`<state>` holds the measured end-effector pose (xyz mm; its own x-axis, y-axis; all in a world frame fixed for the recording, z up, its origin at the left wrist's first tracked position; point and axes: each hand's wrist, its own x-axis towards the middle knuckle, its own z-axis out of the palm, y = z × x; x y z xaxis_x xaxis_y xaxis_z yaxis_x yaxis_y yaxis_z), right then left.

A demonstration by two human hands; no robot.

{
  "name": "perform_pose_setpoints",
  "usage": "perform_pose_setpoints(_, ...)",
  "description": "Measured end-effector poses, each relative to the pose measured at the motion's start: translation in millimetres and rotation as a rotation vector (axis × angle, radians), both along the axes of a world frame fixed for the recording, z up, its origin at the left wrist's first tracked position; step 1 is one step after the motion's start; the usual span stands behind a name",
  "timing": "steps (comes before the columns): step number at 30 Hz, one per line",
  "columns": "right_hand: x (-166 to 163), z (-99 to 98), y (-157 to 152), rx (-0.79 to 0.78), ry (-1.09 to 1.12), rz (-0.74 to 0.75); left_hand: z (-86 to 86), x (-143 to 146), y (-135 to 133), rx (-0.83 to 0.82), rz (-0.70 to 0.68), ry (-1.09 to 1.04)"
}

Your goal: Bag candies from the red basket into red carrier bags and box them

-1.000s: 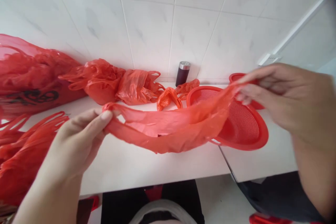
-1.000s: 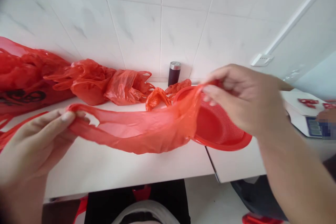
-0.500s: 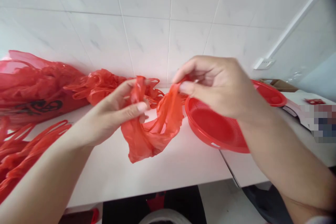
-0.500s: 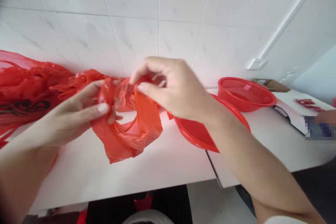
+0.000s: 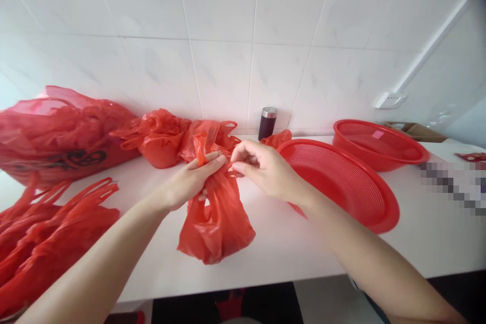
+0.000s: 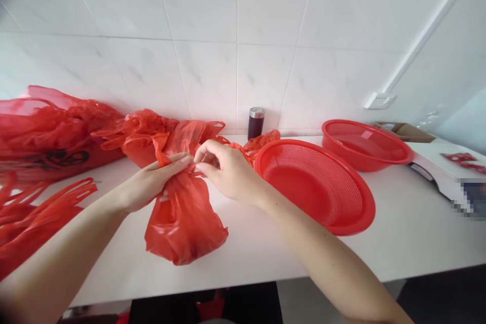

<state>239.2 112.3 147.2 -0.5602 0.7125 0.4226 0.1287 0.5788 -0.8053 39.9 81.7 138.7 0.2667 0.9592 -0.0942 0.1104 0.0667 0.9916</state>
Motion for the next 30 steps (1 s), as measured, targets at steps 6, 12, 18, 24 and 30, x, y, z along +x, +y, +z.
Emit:
perform_pose_setpoints(6, 5, 14.8, -40, -0.111, 0.211, 0.190, 1.3, -13, -1, 0.157, -0.236, 0.071)
perform_pose_setpoints(12, -17, -25.1, -11, -0.138, 0.143, 0.021, -0.8, -17, 2, 0.227, -0.332, 0.263)
perform_pose_setpoints(18, -41, -77.2, 9, -0.499, 0.328, 0.053, -31.8, 1, 4, 0.518, 0.086, 0.469)
perform_pose_setpoints(24, -36, -84.3, 7, -0.758, 0.330, 0.202, -52.0, 13, -5, 0.758, 0.290, 0.610)
perform_pose_setpoints(30, -29, -84.6, 11, 0.172, -0.021, -0.340, -60.1, 9, -12, 0.678, 0.247, 0.511)
